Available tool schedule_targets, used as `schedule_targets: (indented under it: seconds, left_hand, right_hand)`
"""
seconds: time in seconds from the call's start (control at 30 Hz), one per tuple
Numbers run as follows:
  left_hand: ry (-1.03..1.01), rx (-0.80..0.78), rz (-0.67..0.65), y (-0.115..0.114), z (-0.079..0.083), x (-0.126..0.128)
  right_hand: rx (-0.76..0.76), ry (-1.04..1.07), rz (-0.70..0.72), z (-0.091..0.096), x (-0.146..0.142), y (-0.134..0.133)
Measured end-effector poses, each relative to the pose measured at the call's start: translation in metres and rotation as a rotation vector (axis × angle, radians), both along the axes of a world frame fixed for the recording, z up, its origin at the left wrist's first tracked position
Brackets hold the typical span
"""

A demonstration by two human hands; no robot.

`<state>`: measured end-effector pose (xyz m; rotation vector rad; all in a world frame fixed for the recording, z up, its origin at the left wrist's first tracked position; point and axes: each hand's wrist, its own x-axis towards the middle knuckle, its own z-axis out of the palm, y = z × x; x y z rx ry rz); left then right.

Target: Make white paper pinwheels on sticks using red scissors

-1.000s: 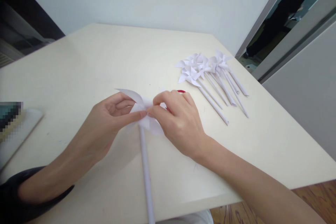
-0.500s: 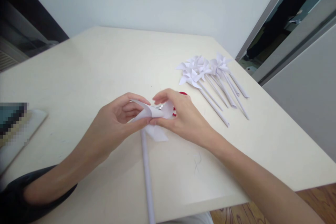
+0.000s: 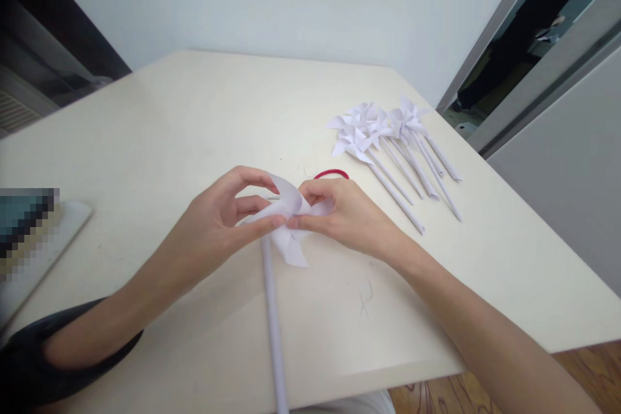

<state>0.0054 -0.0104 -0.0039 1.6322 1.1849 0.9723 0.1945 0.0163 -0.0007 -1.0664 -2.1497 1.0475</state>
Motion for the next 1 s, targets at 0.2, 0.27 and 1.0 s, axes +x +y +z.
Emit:
schedule_targets:
  seconds: [0.2,0.27,1.0]
  left_hand:
    - [0.231,0.094,0.213,0.022,0.002,-0.022]
    - [0.566,0.163,0.249,0.028,-0.002,-0.029]
    - [-0.069,-0.492,-0.206,0.013,0.009,-0.011]
  right_hand:
    - [-0.129,0.227,-0.087,0.003,0.016,0.012]
    - [-0.256,0.361,-0.096,0.003,0.020,0.014]
    - [-0.758,0.783,0.141,-0.011,0.009,0.010]
